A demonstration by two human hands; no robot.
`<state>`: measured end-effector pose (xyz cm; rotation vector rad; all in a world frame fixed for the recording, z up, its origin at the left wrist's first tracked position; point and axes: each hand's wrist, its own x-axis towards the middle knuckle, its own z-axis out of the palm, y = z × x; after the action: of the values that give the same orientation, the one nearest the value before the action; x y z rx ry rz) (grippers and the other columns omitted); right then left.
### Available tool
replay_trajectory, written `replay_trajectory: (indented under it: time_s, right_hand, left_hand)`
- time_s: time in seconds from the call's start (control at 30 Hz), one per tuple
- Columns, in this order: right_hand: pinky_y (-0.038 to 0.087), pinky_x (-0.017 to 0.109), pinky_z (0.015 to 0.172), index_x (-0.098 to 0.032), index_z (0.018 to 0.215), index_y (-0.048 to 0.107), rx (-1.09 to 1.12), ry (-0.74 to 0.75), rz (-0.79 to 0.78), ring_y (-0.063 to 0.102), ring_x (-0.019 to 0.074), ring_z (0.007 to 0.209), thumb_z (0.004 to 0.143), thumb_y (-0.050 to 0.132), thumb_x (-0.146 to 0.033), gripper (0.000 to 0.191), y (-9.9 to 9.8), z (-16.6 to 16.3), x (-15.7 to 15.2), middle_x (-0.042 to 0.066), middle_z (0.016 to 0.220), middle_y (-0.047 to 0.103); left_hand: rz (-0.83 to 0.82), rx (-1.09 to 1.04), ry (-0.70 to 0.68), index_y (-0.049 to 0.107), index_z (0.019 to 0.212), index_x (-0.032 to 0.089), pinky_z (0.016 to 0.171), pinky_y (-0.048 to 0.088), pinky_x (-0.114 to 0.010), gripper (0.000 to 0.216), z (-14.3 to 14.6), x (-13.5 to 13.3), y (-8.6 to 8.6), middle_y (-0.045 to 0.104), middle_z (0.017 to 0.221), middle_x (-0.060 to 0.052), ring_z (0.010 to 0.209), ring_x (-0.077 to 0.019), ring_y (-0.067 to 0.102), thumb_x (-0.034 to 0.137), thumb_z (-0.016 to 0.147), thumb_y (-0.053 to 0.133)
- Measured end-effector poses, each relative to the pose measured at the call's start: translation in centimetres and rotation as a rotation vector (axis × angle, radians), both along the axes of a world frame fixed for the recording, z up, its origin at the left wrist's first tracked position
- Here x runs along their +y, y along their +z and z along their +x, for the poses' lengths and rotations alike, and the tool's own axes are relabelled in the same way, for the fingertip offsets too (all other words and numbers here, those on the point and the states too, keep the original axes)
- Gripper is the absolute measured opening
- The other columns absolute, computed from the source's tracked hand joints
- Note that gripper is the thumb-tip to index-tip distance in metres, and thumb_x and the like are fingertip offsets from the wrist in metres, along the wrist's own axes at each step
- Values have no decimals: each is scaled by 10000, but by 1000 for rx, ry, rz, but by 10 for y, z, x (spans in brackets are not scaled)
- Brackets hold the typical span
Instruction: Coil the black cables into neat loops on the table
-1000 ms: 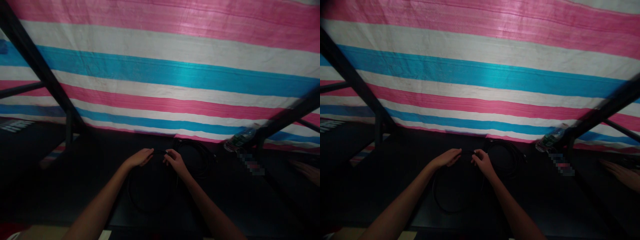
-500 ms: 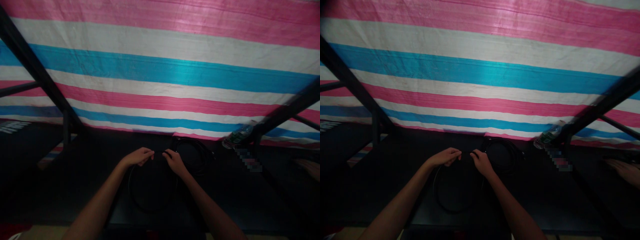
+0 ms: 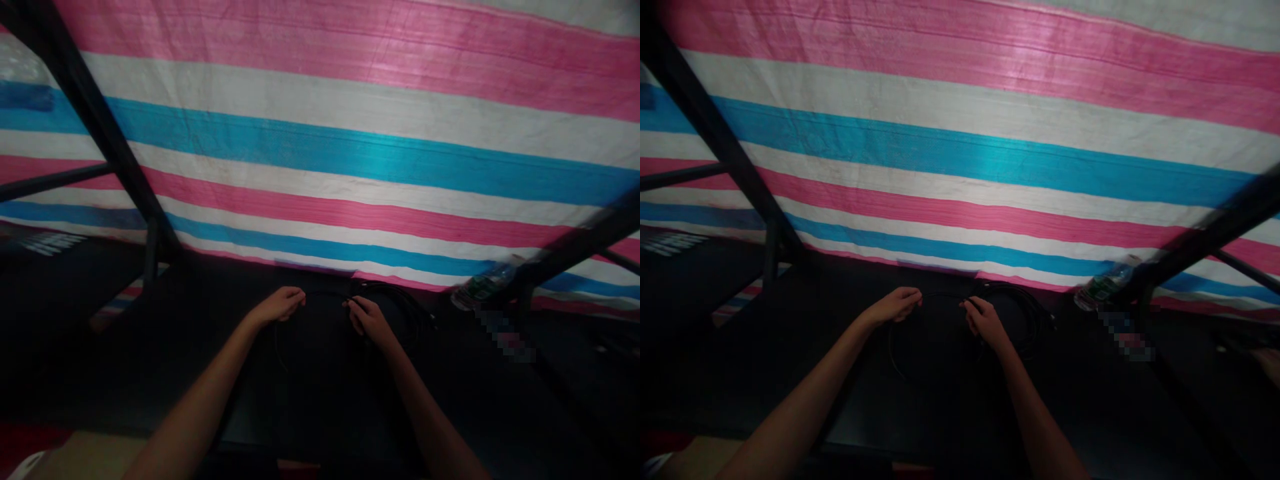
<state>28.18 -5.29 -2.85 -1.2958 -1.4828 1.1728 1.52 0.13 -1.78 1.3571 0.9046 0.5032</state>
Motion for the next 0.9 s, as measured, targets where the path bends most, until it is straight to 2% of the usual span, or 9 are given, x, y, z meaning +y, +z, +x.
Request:
replay_trajectory:
  time_s: [0.13, 0.2, 0.27, 0.4, 0.5, 0.63, 0.77, 0.83, 0.9]
  right_hand:
    - [180, 180, 343, -160, 914, 596, 252, 255, -308, 260, 38, 364, 847, 599, -559, 405, 2, -10, -8, -103, 514, 386]
    - [154, 171, 332, -164, 944, 586, 397, 326, -445, 209, 30, 360, 839, 610, -570, 420, -1, -18, -12, -115, 515, 363]
    - [140, 166, 325, -166, 971, 583, 489, 340, -506, 186, 26, 353, 824, 636, -564, 427, -5, -26, -14, -124, 507, 344]
    - [141, 170, 311, -165, 909, 582, 569, 206, -432, 194, 22, 330, 779, 692, -547, 418, -12, -35, -13, -130, 485, 333]
    - [148, 178, 307, -167, 847, 577, 582, 80, -354, 194, 23, 317, 749, 705, -558, 423, -12, -32, -8, -135, 461, 305]
    - [152, 181, 317, -167, 850, 591, 618, -68, -226, 187, 22, 329, 749, 704, -543, 405, -5, -18, -2, -133, 472, 272]
    - [158, 187, 324, -175, 852, 588, 638, -239, -76, 176, 29, 346, 788, 672, -523, 363, 4, -3, 2, -125, 497, 232]
    - [155, 192, 333, -176, 852, 589, 659, -283, -32, 161, 31, 356, 803, 661, -501, 336, 7, 0, 2, -121, 507, 227]
    - [158, 194, 350, -179, 836, 588, 685, -256, -41, 167, 35, 368, 808, 654, -467, 297, 8, 0, 1, -114, 515, 245]
  left_hand:
    - [-26, 63, -136, 540, 835, 168, 397, 159, -200, 477, 0, -6, 6, 291, 522, 104, 407, -52, 235, 642, 796, 582]
    - [-23, 87, -181, 556, 827, 164, 400, 167, -204, 493, 4, -10, 6, 304, 518, 100, 413, -56, 240, 654, 784, 582]
    - [-3, 107, -184, 565, 831, 160, 400, 173, -206, 506, 9, -13, 5, 319, 521, 95, 416, -59, 247, 663, 785, 572]
    - [35, 65, -118, 569, 877, 154, 402, 177, -203, 507, 15, -15, 4, 330, 548, 94, 428, -57, 247, 656, 805, 560]
    - [-30, 15, -110, 567, 905, 155, 414, 179, -199, 503, 12, -14, 7, 320, 570, 94, 446, -57, 253, 647, 805, 574]
    - [-154, -8, -123, 543, 885, 158, 438, 159, -199, 499, -5, -8, 14, 262, 571, 107, 455, -48, 212, 645, 794, 599]
    - [-141, -98, -97, 536, 892, 149, 467, 235, -206, 457, -16, -3, 17, 282, 583, 98, 480, -54, 251, 595, 819, 606]
    - [-117, -113, -74, 526, 888, 154, 472, 260, -205, 435, -15, -2, 14, 289, 585, 96, 484, -57, 261, 579, 830, 598]
    - [-84, -120, -19, 499, 870, 169, 452, 235, -195, 418, -12, -1, 8, 272, 576, 100, 469, -56, 237, 582, 847, 566]
